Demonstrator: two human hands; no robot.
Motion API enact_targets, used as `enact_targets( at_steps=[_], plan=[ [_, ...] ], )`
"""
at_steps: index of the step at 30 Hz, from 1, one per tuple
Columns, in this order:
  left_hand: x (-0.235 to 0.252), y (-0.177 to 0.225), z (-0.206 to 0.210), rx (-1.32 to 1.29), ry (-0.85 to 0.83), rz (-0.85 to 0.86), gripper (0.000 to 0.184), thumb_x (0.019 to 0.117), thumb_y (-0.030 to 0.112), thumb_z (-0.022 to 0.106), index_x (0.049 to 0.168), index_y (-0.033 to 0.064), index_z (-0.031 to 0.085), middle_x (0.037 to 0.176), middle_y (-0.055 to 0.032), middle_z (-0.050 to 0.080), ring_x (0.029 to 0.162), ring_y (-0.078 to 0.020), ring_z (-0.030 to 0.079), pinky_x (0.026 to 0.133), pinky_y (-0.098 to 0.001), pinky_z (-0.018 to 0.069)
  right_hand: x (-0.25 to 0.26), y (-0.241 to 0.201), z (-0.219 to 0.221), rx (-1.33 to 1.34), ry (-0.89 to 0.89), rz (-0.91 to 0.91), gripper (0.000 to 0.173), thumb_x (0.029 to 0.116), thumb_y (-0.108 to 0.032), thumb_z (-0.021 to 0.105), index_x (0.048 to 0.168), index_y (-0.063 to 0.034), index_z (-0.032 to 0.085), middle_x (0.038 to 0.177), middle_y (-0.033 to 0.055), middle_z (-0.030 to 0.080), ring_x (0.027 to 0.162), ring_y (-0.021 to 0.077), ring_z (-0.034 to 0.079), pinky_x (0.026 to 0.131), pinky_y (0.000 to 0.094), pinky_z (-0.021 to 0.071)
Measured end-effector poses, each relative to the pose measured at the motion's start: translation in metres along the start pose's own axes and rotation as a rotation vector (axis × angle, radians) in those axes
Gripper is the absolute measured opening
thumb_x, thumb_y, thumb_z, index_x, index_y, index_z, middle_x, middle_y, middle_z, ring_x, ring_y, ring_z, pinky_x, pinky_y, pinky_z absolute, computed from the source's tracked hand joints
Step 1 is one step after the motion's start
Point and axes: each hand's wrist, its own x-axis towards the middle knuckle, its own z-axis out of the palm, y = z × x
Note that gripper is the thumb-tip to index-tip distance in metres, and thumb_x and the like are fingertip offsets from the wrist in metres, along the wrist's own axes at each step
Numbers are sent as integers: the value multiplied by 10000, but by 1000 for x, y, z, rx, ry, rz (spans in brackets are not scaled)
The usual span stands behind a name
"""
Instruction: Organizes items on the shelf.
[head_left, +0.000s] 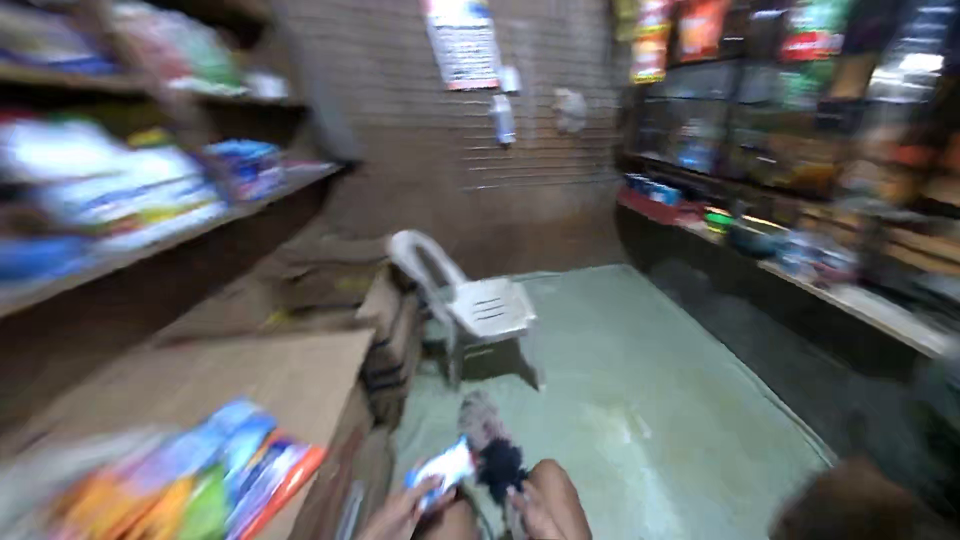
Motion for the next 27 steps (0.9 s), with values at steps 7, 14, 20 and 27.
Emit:
enact_targets(
  at_steps=[7,14,20,27],
  plan=[
    [-30,241,-68,757,275,433,429,927,87,730,1320,-13,589,1192,-217,667,1051,-292,668,955,-476,540,9,1,0,73,-136,-85,249,1102,-221,381,1108,-44,555,677,-46,572,551,29,550,524,229,511],
    [-108,417,-137,821,773,745,440,955,185,717,1291,-67,584,1176,-228,674,1046,-283,680,971,-464,542,32,14,-4,125,-202,14,245,1117,-256,345,1096,-94,528,676,-37,593,542,40,571,508,227,518],
    [-141,489,-189,860,1112,306,608,908,261,782,1373,-39,529,1264,-257,628,1086,-355,655,935,-528,536,27,8,1,180,-179,51,226,1116,-258,355,1059,-118,524,659,-49,578,533,36,571,500,217,516],
    [-147,481,-200,1299,1266,-397,467,909,166,732,1252,-119,592,1366,-313,561,1304,-456,532,1045,-632,423,31,11,-4,186,-161,64,226,1117,-251,349,1073,-121,530,679,-49,589,548,30,577,512,211,521]
  ],
)
